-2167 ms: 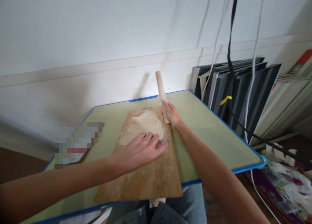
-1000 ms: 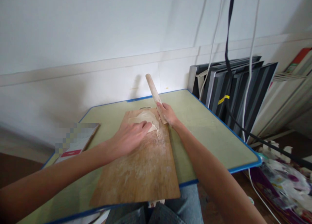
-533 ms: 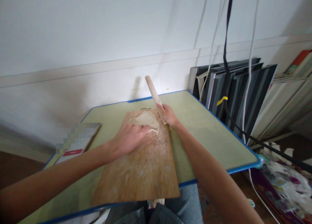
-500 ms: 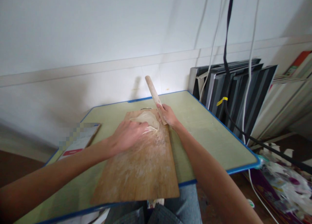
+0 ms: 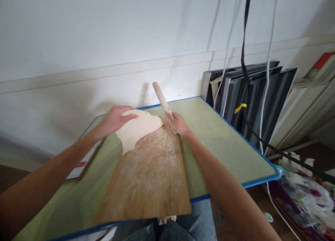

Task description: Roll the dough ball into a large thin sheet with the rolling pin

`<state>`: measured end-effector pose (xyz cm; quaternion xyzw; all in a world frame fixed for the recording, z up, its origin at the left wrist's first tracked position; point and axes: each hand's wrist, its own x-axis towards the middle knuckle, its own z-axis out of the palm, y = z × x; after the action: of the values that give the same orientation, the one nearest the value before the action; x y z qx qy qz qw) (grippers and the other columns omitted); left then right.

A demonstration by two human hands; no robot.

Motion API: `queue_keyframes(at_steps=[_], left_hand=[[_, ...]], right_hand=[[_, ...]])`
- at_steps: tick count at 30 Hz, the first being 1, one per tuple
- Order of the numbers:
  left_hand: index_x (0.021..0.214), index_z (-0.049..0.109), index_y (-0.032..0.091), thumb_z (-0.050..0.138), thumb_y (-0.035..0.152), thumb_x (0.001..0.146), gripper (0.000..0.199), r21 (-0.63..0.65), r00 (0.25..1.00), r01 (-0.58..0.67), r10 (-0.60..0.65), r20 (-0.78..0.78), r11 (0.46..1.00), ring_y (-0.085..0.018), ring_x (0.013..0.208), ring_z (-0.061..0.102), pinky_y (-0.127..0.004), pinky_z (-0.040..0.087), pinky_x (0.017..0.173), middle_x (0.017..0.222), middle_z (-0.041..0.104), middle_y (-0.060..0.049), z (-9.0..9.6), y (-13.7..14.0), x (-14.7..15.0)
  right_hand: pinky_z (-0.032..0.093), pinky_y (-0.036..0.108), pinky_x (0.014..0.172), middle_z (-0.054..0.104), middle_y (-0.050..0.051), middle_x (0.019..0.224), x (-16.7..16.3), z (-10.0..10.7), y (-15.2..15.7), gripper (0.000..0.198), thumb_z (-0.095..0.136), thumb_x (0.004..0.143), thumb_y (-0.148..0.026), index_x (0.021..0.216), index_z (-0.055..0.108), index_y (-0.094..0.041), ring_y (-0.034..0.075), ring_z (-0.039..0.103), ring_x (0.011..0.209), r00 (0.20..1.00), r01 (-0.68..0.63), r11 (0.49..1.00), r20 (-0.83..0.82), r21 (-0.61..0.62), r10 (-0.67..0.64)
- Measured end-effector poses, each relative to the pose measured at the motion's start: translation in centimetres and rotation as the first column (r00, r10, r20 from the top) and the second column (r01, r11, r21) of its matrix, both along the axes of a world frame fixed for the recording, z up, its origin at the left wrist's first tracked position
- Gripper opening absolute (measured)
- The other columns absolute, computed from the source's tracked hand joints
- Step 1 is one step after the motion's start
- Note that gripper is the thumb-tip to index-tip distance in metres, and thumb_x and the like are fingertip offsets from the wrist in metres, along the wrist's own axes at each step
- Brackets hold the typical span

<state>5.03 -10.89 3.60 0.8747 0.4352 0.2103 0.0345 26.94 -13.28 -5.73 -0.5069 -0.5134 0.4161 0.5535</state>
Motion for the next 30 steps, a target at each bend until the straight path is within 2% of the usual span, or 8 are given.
queue_keyframes(at_steps=[9,13,17,19,21,23,25,30], left_hand=[[0.092,0.061,0.004,0.04,0.035,0.087,0.038,0.087,0.992,-0.122,0.124,-0.026,0.989,-0.006,0.07,0.045,-0.014,0.03,0.062,0.079,0.058,0.0,3.9,0.1,-1.7],[0.094,0.06,0.0,0.034,0.043,0.085,0.051,0.241,0.945,-0.298,0.321,-0.058,0.924,-0.006,0.077,0.046,-0.014,0.026,0.067,0.078,0.056,0.001,7.7,0.5,-2.3],[0.096,0.059,0.001,0.018,0.045,0.088,0.061,0.439,0.886,-0.307,0.421,-0.191,0.844,-0.014,0.092,0.051,-0.021,0.028,0.078,0.083,0.058,0.001,10.0,-1.1,-2.1],[0.096,0.06,0.003,0.018,0.042,0.09,0.058,0.491,0.868,-0.303,0.45,-0.213,0.817,-0.017,0.093,0.054,-0.024,0.031,0.078,0.084,0.059,-0.002,9.4,-2.9,-1.3],[0.093,0.063,0.01,0.03,0.043,0.09,0.047,0.423,0.887,-0.237,0.372,-0.274,0.875,-0.018,0.082,0.058,-0.024,0.036,0.07,0.081,0.062,-0.004,7.8,-5.2,-0.2],[0.088,0.065,0.016,0.034,0.044,0.09,0.043,0.082,0.908,-0.03,0.061,-0.415,0.996,-0.015,0.067,0.058,-0.023,0.036,0.061,0.07,0.063,-0.002,6.0,-7.2,1.1],[0.094,0.065,0.022,0.037,0.044,0.09,0.036,-0.126,0.884,0.188,-0.224,-0.41,0.974,-0.013,0.069,0.06,-0.022,0.037,0.062,0.079,0.066,-0.001,4.7,-8.5,2.0],[0.094,0.063,0.017,0.036,0.044,0.091,0.039,0.105,0.928,-0.036,0.072,-0.365,0.994,-0.015,0.062,0.057,-0.024,0.036,0.058,0.068,0.063,-0.003,3.2,-6.3,2.5]], right_hand=[[0.034,0.018,0.031,0.047,-0.007,0.048,0.1,-0.1,0.0,0.043,0.052,0.077,-0.061,0.07,0.045,-0.02,0.006,0.042,0.033,1.0,-0.004,1.0,-0.01,-0.004,0.004],[0.033,0.018,0.029,0.047,-0.007,0.047,0.0,-0.1,0.0,0.042,0.054,0.076,-0.06,0.07,0.046,-0.019,0.006,0.042,0.032,1.0,-0.007,1.0,-0.017,-0.015,0.007],[0.033,0.018,0.029,0.047,-0.007,0.046,0.1,-0.1,0.0,0.042,0.054,0.076,-0.06,0.07,0.047,-0.019,0.006,0.042,0.031,0.999,-0.009,1.0,-0.034,-0.016,0.008],[0.033,0.018,0.029,0.046,-0.007,0.045,0.1,-0.1,-0.1,0.043,0.055,0.075,-0.061,0.068,0.046,-0.019,0.006,0.042,0.031,0.999,-0.008,1.0,-0.044,-0.015,0.007],[0.033,0.019,0.029,0.047,-0.007,0.045,0.1,0.0,-0.3,0.045,0.056,0.073,-0.063,0.068,0.046,-0.019,0.006,0.042,0.032,0.999,-0.007,1.0,-0.051,-0.018,0.006],[0.033,0.019,0.029,0.048,-0.007,0.046,0.0,0.1,-0.4,0.046,0.058,0.071,-0.064,0.068,0.047,-0.019,0.007,0.043,0.032,0.999,-0.003,1.0,-0.053,-0.021,0.002],[0.034,0.019,0.028,0.048,-0.007,0.047,0.0,0.1,-0.5,0.047,0.058,0.07,-0.064,0.069,0.047,-0.019,0.006,0.043,0.032,0.998,0.006,1.0,-0.056,-0.021,-0.007],[0.033,0.019,0.028,0.047,-0.007,0.046,0.0,0.1,-0.4,0.046,0.057,0.071,-0.064,0.069,0.046,-0.02,0.007,0.042,0.031,0.998,0.016,1.0,-0.06,-0.021,-0.017]])
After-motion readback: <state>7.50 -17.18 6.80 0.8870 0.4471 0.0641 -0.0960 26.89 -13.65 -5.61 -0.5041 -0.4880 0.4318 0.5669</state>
